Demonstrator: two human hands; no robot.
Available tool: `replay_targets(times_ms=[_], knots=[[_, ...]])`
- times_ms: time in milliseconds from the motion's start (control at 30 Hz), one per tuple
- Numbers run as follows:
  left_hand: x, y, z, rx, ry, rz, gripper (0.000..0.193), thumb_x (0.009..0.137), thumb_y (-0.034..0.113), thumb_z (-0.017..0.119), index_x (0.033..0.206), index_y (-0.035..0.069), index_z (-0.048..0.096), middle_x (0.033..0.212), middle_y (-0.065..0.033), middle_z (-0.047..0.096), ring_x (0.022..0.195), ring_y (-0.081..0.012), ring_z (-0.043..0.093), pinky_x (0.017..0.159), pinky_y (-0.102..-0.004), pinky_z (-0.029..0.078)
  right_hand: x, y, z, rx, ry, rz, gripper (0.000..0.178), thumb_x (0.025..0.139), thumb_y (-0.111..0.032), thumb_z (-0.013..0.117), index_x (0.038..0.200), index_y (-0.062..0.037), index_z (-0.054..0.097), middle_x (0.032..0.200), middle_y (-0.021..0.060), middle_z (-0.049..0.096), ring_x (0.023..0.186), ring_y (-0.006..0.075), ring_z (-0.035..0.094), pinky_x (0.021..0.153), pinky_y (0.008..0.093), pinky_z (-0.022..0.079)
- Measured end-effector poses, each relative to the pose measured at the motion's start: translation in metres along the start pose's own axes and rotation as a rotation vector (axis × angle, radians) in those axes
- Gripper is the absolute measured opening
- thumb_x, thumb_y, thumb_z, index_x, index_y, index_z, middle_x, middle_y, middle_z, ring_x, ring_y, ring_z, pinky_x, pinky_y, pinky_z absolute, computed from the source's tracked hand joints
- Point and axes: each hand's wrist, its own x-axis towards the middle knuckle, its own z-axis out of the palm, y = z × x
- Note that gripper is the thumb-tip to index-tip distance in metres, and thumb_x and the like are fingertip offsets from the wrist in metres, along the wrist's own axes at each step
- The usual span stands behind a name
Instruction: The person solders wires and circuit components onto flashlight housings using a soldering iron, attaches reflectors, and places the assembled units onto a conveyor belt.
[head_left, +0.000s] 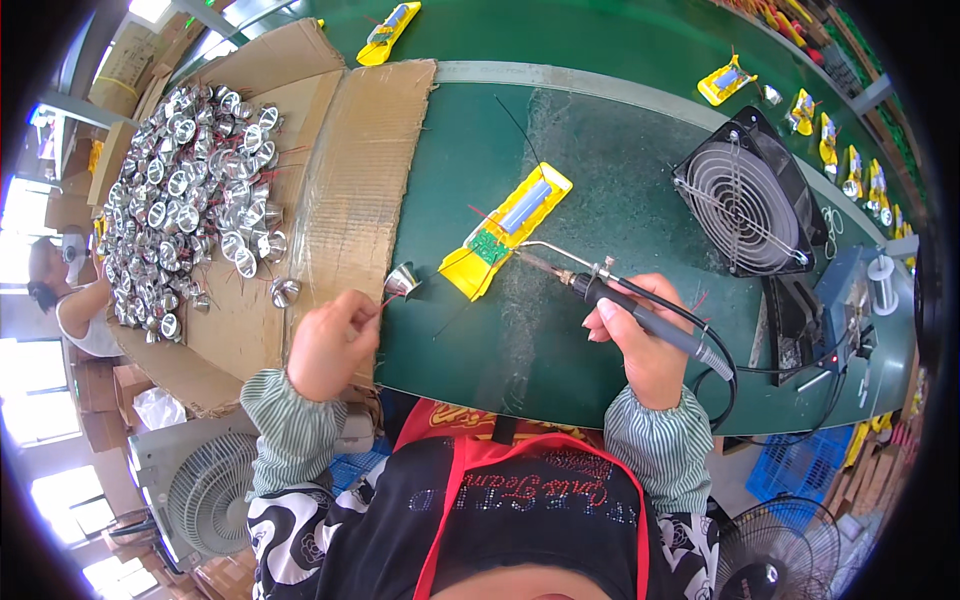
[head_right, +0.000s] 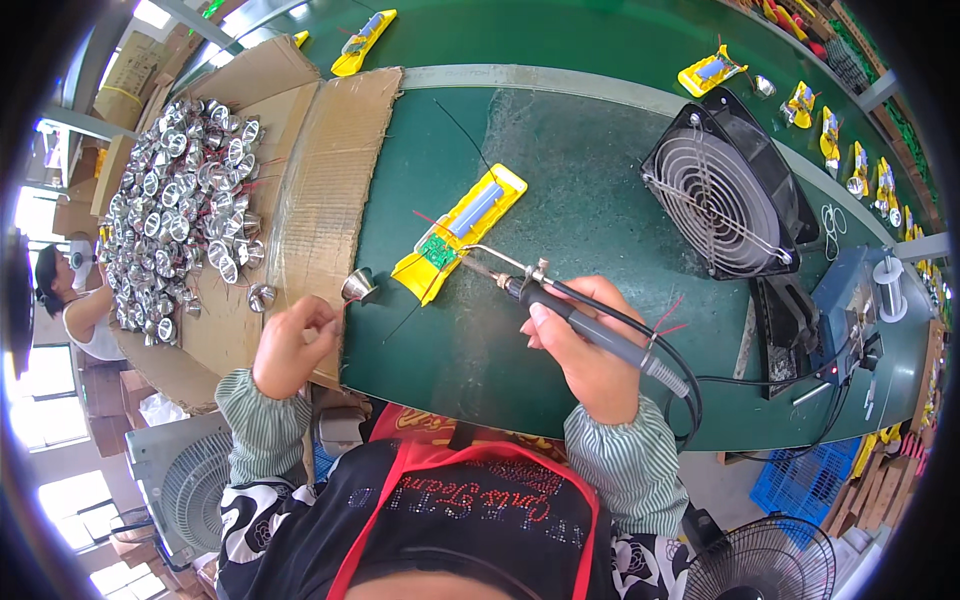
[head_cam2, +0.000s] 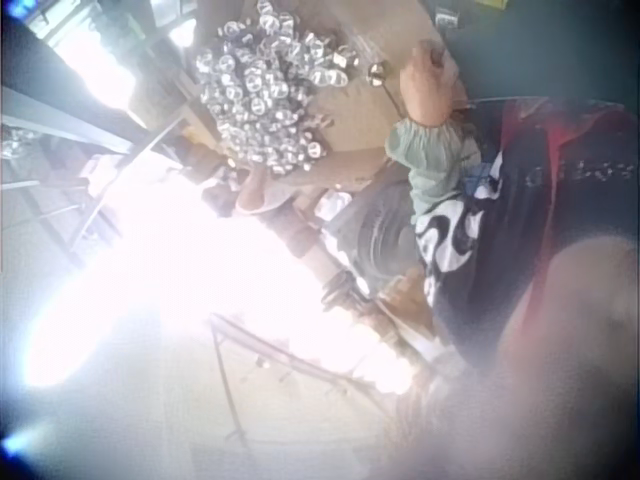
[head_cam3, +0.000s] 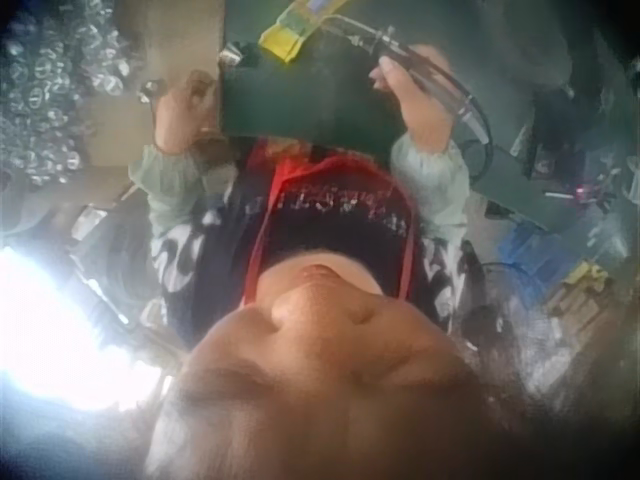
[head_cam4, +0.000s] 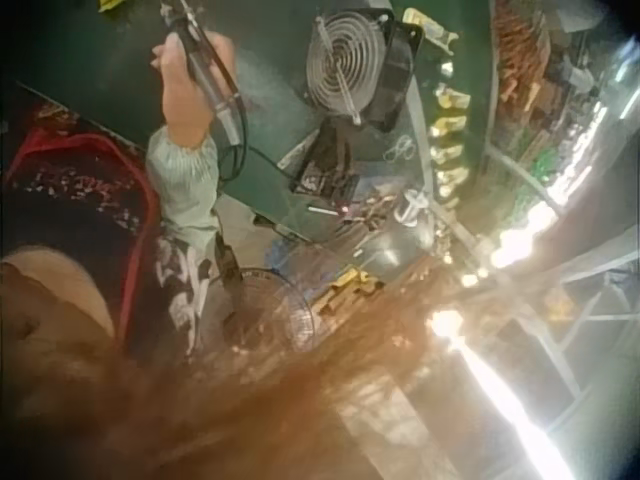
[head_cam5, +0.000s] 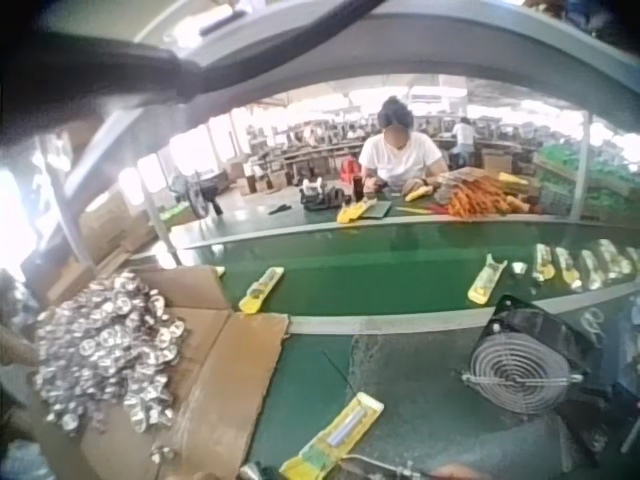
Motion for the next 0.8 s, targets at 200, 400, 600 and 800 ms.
replay_targets(times_ms=[200,400,600,800], knots=[[0.005,0.010,-0.028,0.032,0.029,-0.050,0.010,0.077,0.008,0.066,0.080,0.000,0.060,0.074,-0.0094,0.060,0.066,-0.0187,0.061,0.059,-0.0281,0.047,-0.001,0.000,0.000,0.012,-0.023,-0.026,0.013,0.082,0.002,0.061,0.091,0.0062,0.053,0.076,0.0131,0.064,0.066,0.0144,0.064,0.058,0.0251,0.054],[0.033,-0.001,-0.012,-0.644,0.233,0.065,0.010,0.078,-0.003,0.065,0.078,0.001,0.056,0.083,-0.0051,0.060,0.073,-0.0106,0.054,0.066,-0.0237,0.046,0.000,-0.002,0.004,-0.021,-0.023,-0.023,0.013,0.082,0.001,0.061,0.091,0.0059,0.053,0.076,0.0133,0.064,0.066,0.0145,0.064,0.058,0.0251,0.054],[0.066,0.046,0.024,-0.115,0.056,0.167,0.010,0.073,0.000,0.067,0.079,0.001,0.059,0.079,-0.0083,0.062,0.076,-0.0181,0.058,0.067,-0.0301,0.045,0.002,-0.003,0.007,0.000,-0.010,-0.020,0.014,0.081,0.001,0.061,0.091,0.0058,0.053,0.076,0.0130,0.064,0.066,0.0142,0.064,0.057,0.0249,0.054],[0.068,0.046,0.043,0.096,0.145,0.455,0.008,0.077,0.008,0.063,0.084,0.004,0.063,0.073,-0.0087,0.059,0.072,-0.0279,0.054,0.067,-0.0380,0.042,0.007,-0.002,0.009,-0.018,-0.030,-0.022,0.014,0.081,0.000,0.062,0.091,0.0053,0.053,0.077,0.0133,0.064,0.066,0.0142,0.064,0.056,0.0249,0.053]])
